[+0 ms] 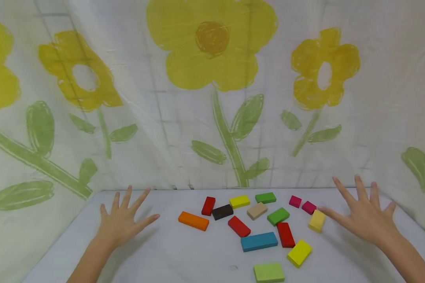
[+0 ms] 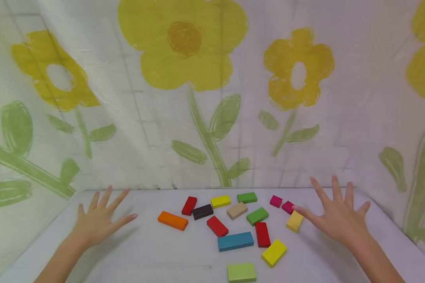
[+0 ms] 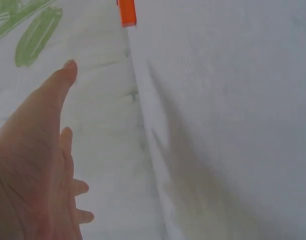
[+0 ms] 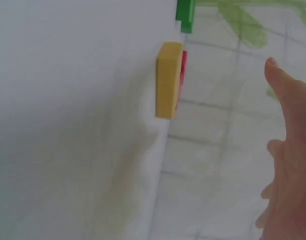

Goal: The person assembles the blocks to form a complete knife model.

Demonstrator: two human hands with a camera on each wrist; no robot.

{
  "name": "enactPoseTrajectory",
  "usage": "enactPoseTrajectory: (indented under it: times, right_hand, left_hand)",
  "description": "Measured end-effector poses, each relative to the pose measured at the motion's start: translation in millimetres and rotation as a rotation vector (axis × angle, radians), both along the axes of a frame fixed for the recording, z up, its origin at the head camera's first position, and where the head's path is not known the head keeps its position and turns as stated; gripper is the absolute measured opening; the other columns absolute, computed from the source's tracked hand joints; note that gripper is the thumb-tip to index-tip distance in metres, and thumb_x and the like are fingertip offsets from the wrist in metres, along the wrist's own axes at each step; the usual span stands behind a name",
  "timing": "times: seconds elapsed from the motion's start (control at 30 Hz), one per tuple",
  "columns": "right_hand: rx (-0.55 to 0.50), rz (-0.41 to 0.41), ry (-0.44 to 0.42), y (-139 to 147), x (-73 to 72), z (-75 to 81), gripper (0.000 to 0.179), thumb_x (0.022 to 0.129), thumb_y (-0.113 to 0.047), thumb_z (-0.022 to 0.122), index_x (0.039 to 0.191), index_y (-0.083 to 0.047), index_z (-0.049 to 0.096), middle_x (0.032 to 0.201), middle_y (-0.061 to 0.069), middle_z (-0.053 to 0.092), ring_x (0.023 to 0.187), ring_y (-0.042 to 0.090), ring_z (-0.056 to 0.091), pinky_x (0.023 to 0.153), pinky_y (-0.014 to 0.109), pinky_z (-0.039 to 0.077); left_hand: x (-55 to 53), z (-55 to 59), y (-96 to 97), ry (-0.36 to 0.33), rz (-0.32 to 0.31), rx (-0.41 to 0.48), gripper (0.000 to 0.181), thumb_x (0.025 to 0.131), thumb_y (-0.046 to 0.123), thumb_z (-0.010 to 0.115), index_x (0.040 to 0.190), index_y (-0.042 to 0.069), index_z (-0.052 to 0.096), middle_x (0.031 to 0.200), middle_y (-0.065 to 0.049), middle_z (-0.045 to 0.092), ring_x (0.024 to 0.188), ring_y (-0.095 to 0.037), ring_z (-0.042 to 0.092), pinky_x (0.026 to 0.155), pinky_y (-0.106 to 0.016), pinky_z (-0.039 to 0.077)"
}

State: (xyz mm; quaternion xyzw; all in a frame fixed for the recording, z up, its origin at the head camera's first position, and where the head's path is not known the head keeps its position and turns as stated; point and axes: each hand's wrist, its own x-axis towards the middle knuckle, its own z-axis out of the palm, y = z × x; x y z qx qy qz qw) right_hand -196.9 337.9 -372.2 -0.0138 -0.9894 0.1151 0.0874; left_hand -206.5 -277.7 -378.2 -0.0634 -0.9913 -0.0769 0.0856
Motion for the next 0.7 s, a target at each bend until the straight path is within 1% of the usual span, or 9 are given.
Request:
enactPoseTrajectory:
  times: [0.17, 0.37, 0.47, 0.57, 0.7]
  right_hand:
    - [-0.014, 0.059, 0.007, -19.2, -7.0, 16.8, 0.11, 0.092, -0.076, 0.058, 0.17, -0.018, 0.006, 0.165, 0.043, -0.005, 0.145, 0.075, -0.01, 0.09, 0.099, -0.003]
    - [-0.04, 0.11, 0.006, -50.1, -16.0, 30.5, 0.109, 0.092, -0.075, 0.059, 0.17, -0.019, 0.009, 0.167, 0.04, -0.004, 0.147, 0.073, -0.008, 0.092, 0.099, -0.001]
    - [-0.059, 0.125, 0.002, -64.5, -19.2, 34.4, 0.108, 0.092, -0.076, 0.059, 0.171, -0.02, 0.01, 0.169, 0.038, -0.004, 0.148, 0.072, -0.006, 0.093, 0.098, -0.001]
    - [-0.082, 0.134, 0.006, -75.9, -20.3, 37.2, 0.107, 0.091, -0.075, 0.06, 0.171, -0.02, 0.013, 0.17, 0.037, -0.003, 0.148, 0.071, -0.004, 0.095, 0.098, 0.0]
    - [-0.114, 0.157, 0.018, -87.3, -20.1, 39.6, 0.106, 0.092, -0.072, 0.063, 0.171, -0.021, 0.013, 0.17, 0.036, -0.001, 0.15, 0.07, -0.003, 0.096, 0.097, 0.001]
  left_hand:
    - [-6.6, 4.8, 16.9, 0.0, -0.039, 0.052, 0.09, 0.095, 0.077, 0.054, 0.169, 0.034, 0.025, 0.171, -0.031, 0.016, 0.151, -0.066, 0.016, 0.104, -0.093, 0.01]
    - [-13.4, 10.9, 36.2, -0.056, -0.082, 0.148, 0.088, 0.097, 0.076, 0.052, 0.169, 0.035, 0.022, 0.173, -0.028, 0.012, 0.154, -0.064, 0.009, 0.107, -0.091, 0.008]
    - [-14.6, 14.0, 43.5, -0.084, -0.09, 0.178, 0.088, 0.097, 0.075, 0.052, 0.17, 0.034, 0.022, 0.173, -0.027, 0.012, 0.154, -0.064, 0.007, 0.108, -0.09, 0.006]
    - [-16.2, 15.7, 48.9, -0.095, -0.09, 0.197, 0.088, 0.098, 0.074, 0.052, 0.17, 0.033, 0.023, 0.173, -0.027, 0.013, 0.154, -0.063, 0.007, 0.11, -0.089, 0.006]
    - [-20.7, 15.7, 55.1, -0.086, -0.079, 0.198, 0.087, 0.099, 0.074, 0.049, 0.17, 0.03, 0.024, 0.173, -0.028, 0.015, 0.154, -0.064, 0.008, 0.111, -0.088, 0.007]
